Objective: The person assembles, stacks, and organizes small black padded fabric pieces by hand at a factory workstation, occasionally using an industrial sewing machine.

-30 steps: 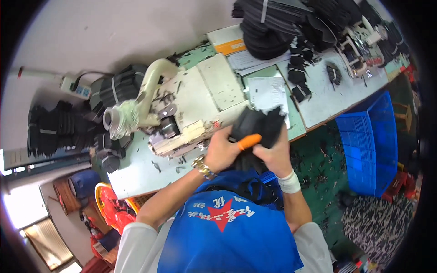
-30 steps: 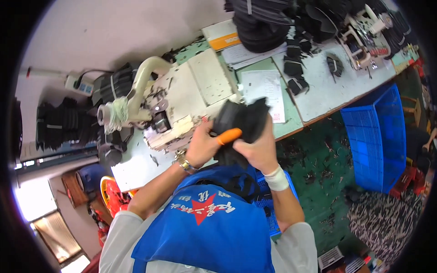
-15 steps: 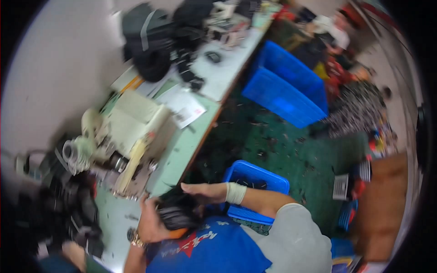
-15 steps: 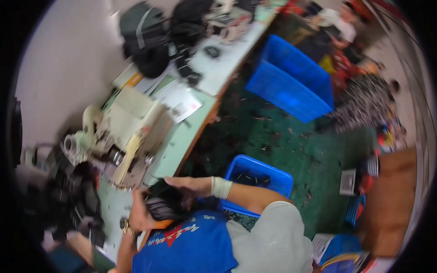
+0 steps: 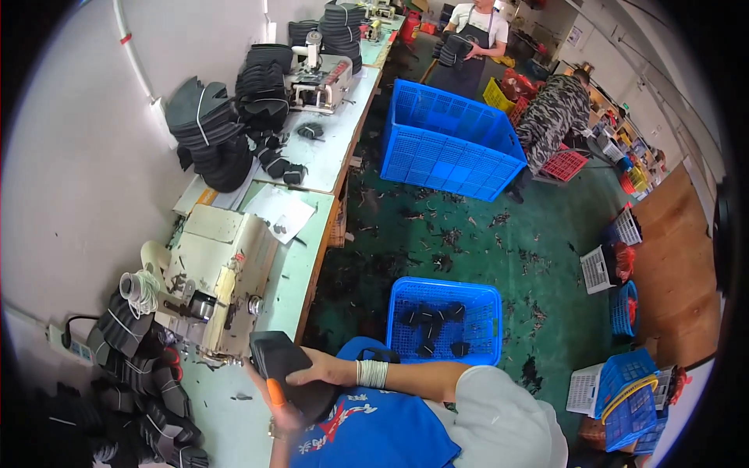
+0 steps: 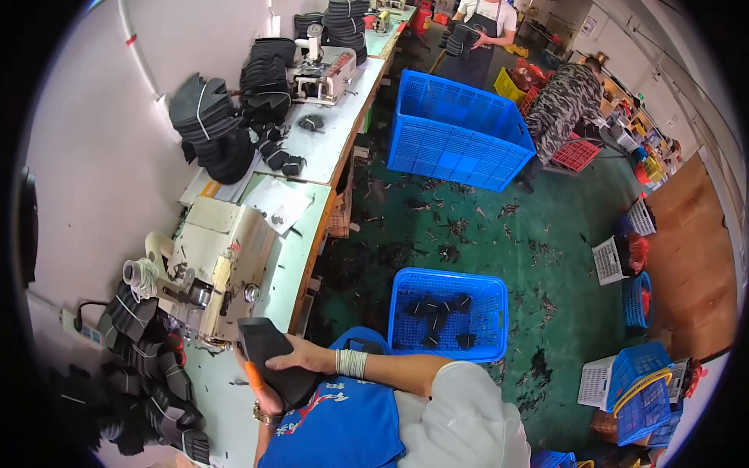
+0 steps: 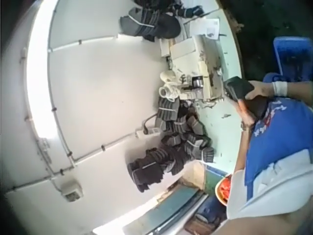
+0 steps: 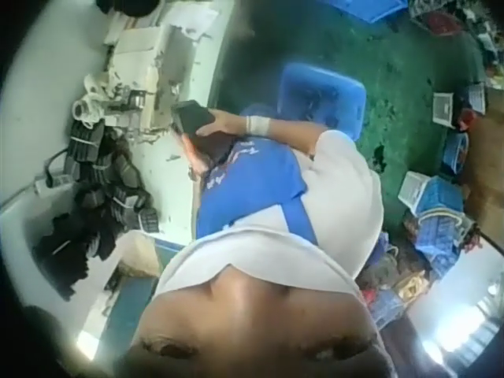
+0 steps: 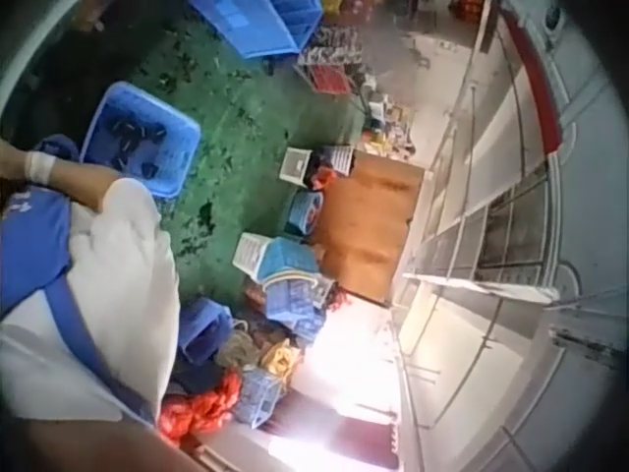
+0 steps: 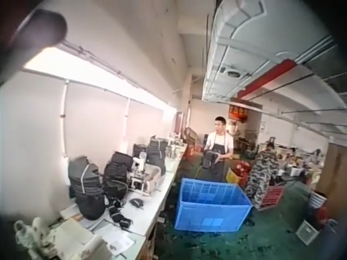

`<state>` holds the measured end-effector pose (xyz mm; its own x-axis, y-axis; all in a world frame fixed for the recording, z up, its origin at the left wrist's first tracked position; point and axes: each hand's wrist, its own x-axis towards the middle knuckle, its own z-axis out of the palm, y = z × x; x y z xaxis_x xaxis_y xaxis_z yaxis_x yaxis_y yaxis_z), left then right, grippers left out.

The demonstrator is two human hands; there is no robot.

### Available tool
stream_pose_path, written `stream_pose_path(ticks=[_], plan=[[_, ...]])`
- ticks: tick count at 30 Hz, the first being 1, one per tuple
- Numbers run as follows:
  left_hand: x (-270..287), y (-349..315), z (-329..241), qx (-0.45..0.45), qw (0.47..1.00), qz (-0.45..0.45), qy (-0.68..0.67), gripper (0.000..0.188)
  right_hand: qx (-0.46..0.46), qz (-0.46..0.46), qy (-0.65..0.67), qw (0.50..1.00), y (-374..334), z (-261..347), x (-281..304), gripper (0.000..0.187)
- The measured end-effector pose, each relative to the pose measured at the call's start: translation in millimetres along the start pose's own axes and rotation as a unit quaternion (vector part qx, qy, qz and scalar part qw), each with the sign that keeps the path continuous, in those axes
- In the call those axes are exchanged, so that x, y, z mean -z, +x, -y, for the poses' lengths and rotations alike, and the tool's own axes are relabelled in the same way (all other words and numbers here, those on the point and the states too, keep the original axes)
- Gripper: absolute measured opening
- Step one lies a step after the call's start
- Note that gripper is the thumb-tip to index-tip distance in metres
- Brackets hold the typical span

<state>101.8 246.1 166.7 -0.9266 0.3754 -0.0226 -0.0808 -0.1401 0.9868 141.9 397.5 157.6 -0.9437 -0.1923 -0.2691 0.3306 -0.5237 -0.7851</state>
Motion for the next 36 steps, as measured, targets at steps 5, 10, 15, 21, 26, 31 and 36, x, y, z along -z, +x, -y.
stream_pose_path(ticks=[5,10,15,21,26,31,36], plan=[[-2,48,-30,0.071,0.985,0.112,-0.107,0.082,-0.101,0.094,0.247,0.959,-42,34,26,0.061],[-3,53,24,0.203,0.943,0.088,-0.248,0.070,-0.158,0.100,0.325,0.927,-55,14,54,0.058],[-4,72,-8,0.247,0.904,0.273,-0.217,0.057,-0.159,0.128,0.235,0.950,-72,70,41,0.057],[-65,80,-28,0.174,0.949,0.155,-0.210,0.056,-0.148,0.061,0.274,0.948,-63,59,58,0.064],[-64,78,-31,0.237,0.916,0.112,-0.304,0.051,-0.174,0.066,0.267,0.946,-65,30,73,0.069],[-39,98,-23,0.316,0.917,0.242,-0.023,0.057,-0.146,0.046,0.275,0.949,-63,43,49,0.063],[-76,122,-51,0.184,0.922,0.302,-0.158,0.074,-0.060,0.007,0.279,0.958,-69,69,58,0.052]])
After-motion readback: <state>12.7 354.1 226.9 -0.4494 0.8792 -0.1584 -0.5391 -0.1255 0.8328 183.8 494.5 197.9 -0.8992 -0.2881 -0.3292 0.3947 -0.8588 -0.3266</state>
